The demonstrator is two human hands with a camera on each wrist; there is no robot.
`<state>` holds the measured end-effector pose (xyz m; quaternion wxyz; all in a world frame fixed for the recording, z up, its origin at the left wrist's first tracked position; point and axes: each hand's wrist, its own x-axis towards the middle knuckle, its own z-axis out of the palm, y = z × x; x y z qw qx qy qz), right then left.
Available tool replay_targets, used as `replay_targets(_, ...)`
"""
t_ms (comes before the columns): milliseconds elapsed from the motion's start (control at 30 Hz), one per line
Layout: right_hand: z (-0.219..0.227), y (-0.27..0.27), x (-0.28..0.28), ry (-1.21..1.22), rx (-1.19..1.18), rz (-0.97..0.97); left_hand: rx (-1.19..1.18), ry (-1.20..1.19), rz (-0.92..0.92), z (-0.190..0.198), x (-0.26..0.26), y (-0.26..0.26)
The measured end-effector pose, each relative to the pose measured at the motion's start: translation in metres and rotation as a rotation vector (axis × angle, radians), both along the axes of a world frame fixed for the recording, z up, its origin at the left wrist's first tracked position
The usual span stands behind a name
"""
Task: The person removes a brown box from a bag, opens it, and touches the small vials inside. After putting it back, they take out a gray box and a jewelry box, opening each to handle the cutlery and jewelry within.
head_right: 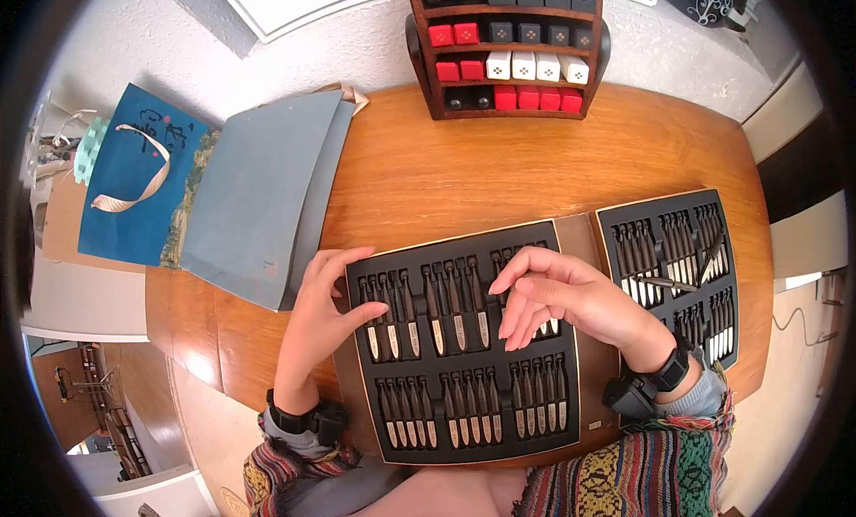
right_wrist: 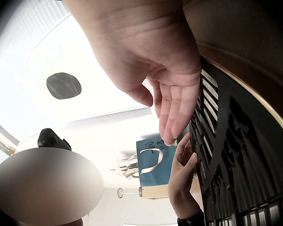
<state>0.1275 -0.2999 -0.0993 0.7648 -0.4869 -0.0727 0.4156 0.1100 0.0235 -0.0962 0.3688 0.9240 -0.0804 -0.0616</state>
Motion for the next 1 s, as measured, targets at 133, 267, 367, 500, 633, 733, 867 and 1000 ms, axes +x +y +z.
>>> replay_targets(133, -0.001, 0.0, -0.001, -0.001, -0.024, 0.006, -0.087, 0.044, 0.028, -0.009, 0.003, 0.001)
replay_targets(267, 0.001, 0.0, -0.002, -0.011, -0.033, 0.003, -0.137, 0.067, 0.066, -0.009, 0.004, -0.003)
replay_targets(367, 0.0, 0.001, -0.001, -0.016, -0.03, 0.005, -0.166, 0.075, 0.054, -0.011, 0.005, 0.0)
replay_targets(500, -0.001, 0.001, -0.001, -0.028, -0.028, 0.011, -0.192, 0.067, 0.065, -0.015, 0.005, 0.003)
replay_targets(633, 0.0, 0.001, -0.002, -0.041, -0.035, 0.011, -0.135, -0.021, 0.134, -0.015, 0.003, -0.011)
replay_targets(733, -0.001, 0.001, -0.001, -0.039, -0.031, 0.011, -0.122, -0.065, 0.14, -0.018, 0.003, -0.011)
replay_targets(867, -0.001, 0.001, -0.002, -0.034, -0.029, 0.012, -0.131, -0.047, 0.162, -0.019, 0.003, -0.011)
replay_targets(1000, 0.0, 0.001, -0.002, -0.034, -0.037, 0.017, -0.124, -0.063, 0.165, -0.022, 0.004, -0.011)
